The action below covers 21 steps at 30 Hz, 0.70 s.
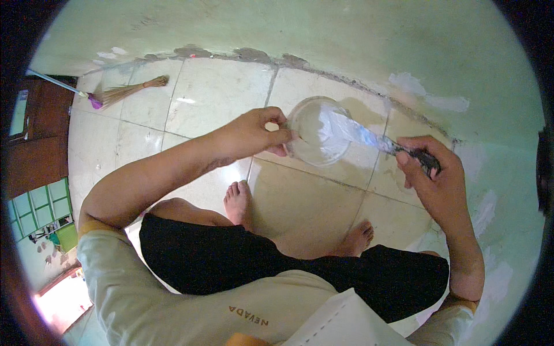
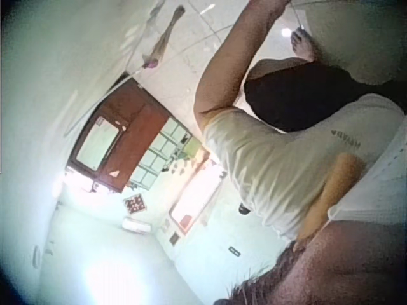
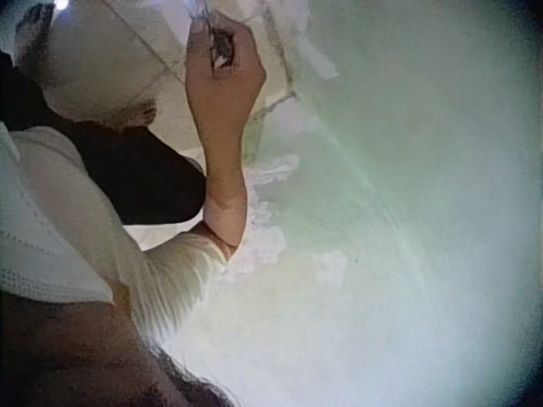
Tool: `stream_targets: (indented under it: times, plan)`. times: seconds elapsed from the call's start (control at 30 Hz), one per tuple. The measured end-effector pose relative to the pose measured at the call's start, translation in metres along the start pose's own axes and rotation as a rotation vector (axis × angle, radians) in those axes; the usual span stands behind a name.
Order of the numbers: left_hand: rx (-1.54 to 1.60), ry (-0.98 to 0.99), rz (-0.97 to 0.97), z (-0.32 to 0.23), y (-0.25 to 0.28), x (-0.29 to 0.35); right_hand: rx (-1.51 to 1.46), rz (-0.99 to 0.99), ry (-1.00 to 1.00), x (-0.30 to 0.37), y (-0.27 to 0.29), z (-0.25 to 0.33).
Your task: The person applies a white substance from a bowl onto the wall and baseboard area using a putty knife.
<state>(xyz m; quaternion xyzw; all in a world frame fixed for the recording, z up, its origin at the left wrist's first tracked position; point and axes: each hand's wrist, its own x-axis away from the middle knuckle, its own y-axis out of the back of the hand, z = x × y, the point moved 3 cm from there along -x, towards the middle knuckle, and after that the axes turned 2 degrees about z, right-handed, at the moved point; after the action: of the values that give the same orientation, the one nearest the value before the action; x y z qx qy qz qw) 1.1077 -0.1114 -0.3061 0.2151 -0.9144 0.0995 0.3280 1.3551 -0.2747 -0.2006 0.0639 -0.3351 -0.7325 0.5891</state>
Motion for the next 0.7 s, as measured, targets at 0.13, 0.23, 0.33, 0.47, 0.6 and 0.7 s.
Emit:
stream_targets:
  times: [0.13,0.23,0.33,0.47,0.6,0.7]
  plan:
    - [0.090,-0.116,-0.068,0.033,0.032,0.003,-0.028,0.005,-0.045,-0.028,-0.029,0.018]
    - [0.226,-0.205,-0.091,0.060,0.045,0.004,0.104,0.037,0.082,-0.050,-0.057,0.028]
    - [0.315,-0.298,-0.135,0.080,0.058,0.011,0.246,0.068,0.107,-0.071,-0.095,0.054]
    - [0.460,-0.408,-0.203,0.101,0.082,0.019,0.331,0.052,0.251,-0.096,-0.149,0.089]
    - [0.498,-0.375,-0.218,0.121,0.113,0.028,0.365,0.088,0.276,-0.110,-0.183,0.117]
    - [0.573,-0.407,-0.221,0.136,0.132,0.030,0.402,0.067,0.328,-0.128,-0.211,0.137]
